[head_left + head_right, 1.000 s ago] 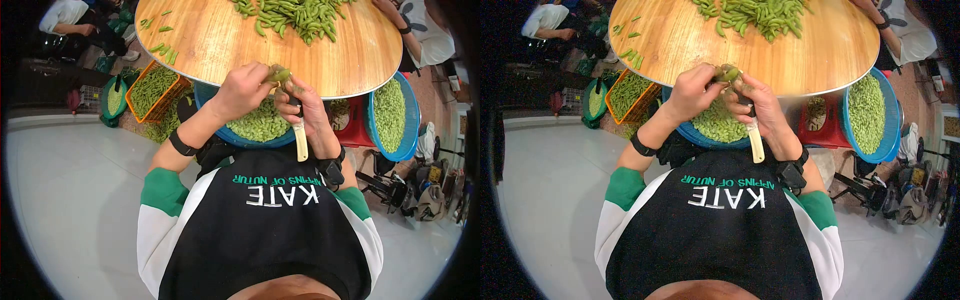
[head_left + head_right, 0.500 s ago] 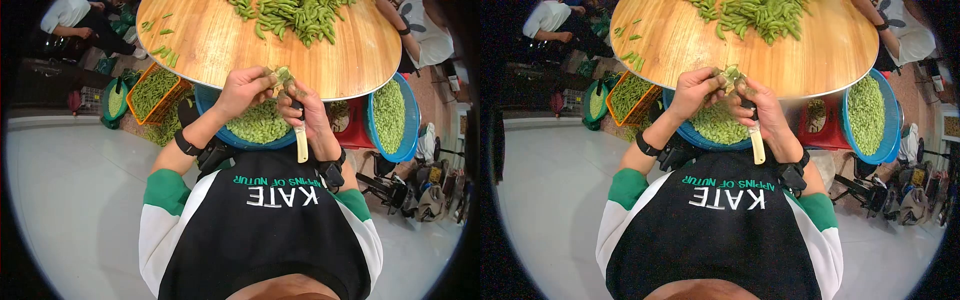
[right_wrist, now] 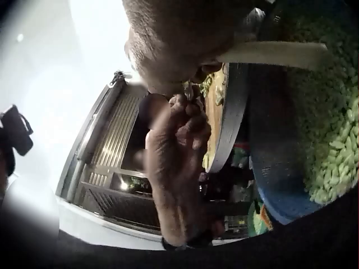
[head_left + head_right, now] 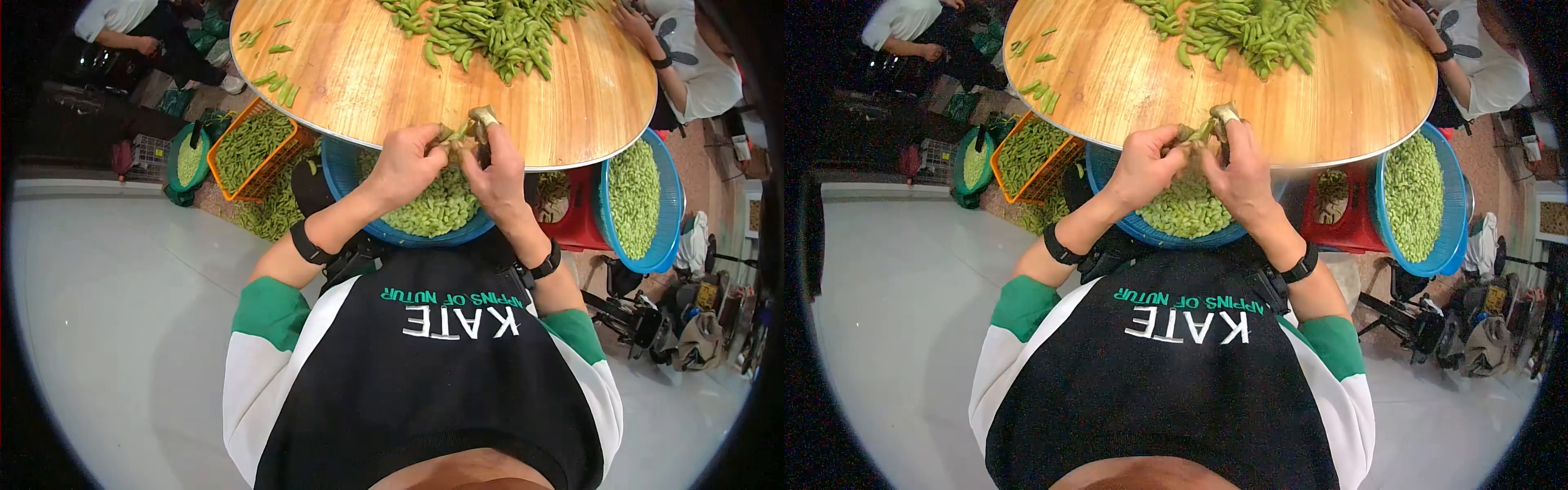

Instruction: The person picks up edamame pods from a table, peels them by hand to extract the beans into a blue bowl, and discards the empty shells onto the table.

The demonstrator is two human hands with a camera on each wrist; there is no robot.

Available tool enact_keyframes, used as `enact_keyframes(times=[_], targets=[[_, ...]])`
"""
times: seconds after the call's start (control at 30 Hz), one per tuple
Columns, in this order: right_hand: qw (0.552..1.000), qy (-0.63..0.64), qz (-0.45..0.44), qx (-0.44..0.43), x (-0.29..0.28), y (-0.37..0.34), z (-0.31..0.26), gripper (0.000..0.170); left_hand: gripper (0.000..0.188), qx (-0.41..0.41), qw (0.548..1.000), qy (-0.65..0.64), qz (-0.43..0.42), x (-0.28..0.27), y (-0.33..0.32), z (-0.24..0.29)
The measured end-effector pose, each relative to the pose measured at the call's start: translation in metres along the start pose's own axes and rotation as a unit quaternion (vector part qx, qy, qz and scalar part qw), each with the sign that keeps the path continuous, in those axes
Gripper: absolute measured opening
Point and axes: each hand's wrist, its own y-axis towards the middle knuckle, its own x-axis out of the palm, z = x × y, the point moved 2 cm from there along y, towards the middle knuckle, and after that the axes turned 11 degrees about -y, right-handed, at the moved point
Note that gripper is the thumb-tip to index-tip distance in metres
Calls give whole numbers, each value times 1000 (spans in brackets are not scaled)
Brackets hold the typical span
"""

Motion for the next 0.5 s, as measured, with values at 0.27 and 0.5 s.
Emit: enact_keyframes(times=[0.27, 0.5], targets=[[994, -32, -16, -100, 3, 1, 3, 35, 11, 53, 995, 82, 15, 3, -10, 12], [998, 14, -50, 21, 0, 1, 12, 18, 11, -51, 997, 24, -46, -3, -25, 8]])
